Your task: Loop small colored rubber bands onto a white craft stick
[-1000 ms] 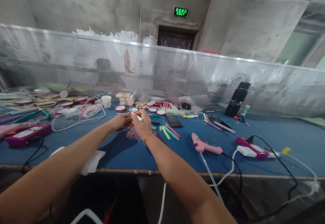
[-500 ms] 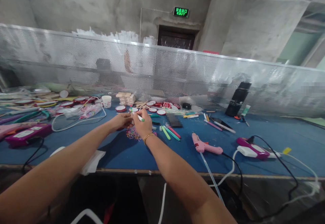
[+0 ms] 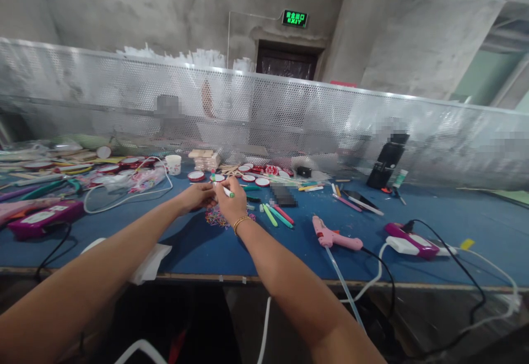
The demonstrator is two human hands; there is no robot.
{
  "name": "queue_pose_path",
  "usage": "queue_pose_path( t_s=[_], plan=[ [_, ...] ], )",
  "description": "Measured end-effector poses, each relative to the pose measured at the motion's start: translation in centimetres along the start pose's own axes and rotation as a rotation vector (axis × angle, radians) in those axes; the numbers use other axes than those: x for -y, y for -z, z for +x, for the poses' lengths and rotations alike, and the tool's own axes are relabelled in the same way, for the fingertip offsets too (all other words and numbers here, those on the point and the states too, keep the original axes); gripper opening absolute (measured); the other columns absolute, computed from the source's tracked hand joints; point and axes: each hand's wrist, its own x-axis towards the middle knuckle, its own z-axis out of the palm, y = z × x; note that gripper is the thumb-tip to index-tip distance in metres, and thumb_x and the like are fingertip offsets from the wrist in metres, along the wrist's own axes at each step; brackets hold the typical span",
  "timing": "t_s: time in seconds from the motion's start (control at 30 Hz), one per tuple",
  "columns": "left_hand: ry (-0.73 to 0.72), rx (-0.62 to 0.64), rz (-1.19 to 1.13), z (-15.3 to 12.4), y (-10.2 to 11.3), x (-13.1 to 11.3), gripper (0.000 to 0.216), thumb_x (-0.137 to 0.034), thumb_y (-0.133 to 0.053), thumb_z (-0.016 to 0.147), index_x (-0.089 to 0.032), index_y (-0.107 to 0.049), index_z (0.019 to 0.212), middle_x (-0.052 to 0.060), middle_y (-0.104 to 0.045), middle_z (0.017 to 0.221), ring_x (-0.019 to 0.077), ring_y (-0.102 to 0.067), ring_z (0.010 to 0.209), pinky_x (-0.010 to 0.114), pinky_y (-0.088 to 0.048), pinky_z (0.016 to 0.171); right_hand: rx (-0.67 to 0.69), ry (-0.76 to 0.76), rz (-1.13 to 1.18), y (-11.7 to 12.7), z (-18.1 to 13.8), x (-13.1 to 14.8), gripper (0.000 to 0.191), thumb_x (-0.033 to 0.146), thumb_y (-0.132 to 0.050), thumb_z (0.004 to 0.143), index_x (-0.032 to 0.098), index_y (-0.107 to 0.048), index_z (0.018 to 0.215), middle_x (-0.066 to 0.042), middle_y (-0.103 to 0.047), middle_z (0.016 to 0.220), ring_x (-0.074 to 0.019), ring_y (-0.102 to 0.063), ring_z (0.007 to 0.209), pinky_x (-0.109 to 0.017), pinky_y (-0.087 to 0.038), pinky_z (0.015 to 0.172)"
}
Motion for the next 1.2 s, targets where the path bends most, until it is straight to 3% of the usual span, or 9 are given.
queue_pose_path(
  t_s=[1.2],
  plan=[
    [0.004, -0.013, 0.004, -0.13, -0.05, -0.18, 0.027, -0.039, -0.071, 0.070, -0.015, -0.058, 0.071, 0.001, -0.063, 0.065, 0.0091, -0.057, 0.053, 0.023, -0.047, 0.057, -0.028, -0.014, -0.007, 0.05, 0.14, -0.15, 0.019, 0.041, -0.049, 0.085, 0.023, -0.051, 0.078, 0.000, -0.062, 0.074, -0.0167, -0.058, 0.071, -0.028, -0.045, 0.066]
  ],
)
